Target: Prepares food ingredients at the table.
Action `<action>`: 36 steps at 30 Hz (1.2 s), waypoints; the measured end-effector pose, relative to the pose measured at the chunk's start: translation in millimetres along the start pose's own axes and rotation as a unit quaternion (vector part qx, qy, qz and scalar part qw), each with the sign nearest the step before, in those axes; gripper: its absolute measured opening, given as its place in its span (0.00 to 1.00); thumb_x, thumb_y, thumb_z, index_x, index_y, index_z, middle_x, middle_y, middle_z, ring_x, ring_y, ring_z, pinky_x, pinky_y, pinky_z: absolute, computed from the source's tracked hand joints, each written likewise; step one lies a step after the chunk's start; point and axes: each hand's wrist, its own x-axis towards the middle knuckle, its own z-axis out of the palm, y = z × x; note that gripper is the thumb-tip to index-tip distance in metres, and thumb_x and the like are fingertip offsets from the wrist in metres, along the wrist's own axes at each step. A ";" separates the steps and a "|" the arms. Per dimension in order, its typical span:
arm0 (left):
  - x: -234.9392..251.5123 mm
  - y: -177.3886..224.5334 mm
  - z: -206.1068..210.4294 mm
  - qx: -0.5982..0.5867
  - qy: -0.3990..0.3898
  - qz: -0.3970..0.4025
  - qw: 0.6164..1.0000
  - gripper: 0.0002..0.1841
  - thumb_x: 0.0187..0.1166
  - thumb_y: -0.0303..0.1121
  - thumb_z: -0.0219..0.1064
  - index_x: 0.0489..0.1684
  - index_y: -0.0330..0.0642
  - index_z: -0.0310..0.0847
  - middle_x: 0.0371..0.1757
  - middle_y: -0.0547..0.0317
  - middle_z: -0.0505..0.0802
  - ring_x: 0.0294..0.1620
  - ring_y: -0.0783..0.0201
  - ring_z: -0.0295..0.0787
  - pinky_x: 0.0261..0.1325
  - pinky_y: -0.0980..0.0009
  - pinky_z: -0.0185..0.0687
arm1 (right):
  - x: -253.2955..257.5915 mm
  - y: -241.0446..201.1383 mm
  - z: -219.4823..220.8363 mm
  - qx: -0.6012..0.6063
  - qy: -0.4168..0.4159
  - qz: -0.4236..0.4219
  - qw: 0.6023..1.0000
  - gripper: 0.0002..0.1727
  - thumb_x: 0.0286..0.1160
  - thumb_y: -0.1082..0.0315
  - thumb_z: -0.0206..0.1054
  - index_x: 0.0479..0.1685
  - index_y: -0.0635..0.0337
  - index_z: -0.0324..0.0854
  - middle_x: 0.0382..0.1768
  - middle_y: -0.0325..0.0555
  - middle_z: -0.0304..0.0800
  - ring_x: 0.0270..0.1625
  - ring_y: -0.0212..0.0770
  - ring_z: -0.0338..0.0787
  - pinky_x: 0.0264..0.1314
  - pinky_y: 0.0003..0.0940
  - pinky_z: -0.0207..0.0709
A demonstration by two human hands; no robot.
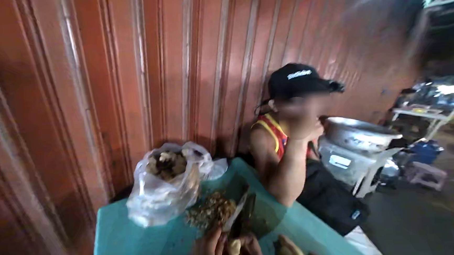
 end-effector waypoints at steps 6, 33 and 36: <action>-6.6 16.4 1.1 0.043 -0.035 -0.001 0.998 0.22 0.94 0.39 0.50 0.79 0.38 0.74 0.44 0.36 0.93 0.46 0.38 0.93 0.53 0.40 0.86 | -2.5 7.2 1.4 0.075 0.071 0.140 0.985 0.15 0.81 0.83 0.45 0.58 0.58 0.65 0.40 0.32 0.88 0.40 0.25 0.90 0.48 0.27 0.87; -1.6 18.6 5.1 0.154 -0.094 -0.006 0.984 0.23 0.94 0.37 0.49 0.87 0.60 0.68 0.50 0.41 0.94 0.51 0.36 0.93 0.53 0.36 0.85 | -1.4 10.7 -9.1 0.134 0.085 0.239 0.958 0.14 0.92 0.67 0.34 0.58 0.56 0.65 0.22 0.33 0.78 0.16 0.25 0.74 0.18 0.20 0.71; 1.2 11.8 0.4 0.185 -0.092 -0.038 0.978 0.26 0.91 0.29 0.51 0.87 0.60 0.69 0.56 0.40 0.93 0.57 0.36 0.91 0.58 0.37 0.84 | -2.5 15.1 -14.6 0.204 0.033 0.260 0.943 0.18 0.91 0.63 0.31 0.54 0.53 0.68 0.23 0.33 0.79 0.15 0.25 0.72 0.17 0.19 0.68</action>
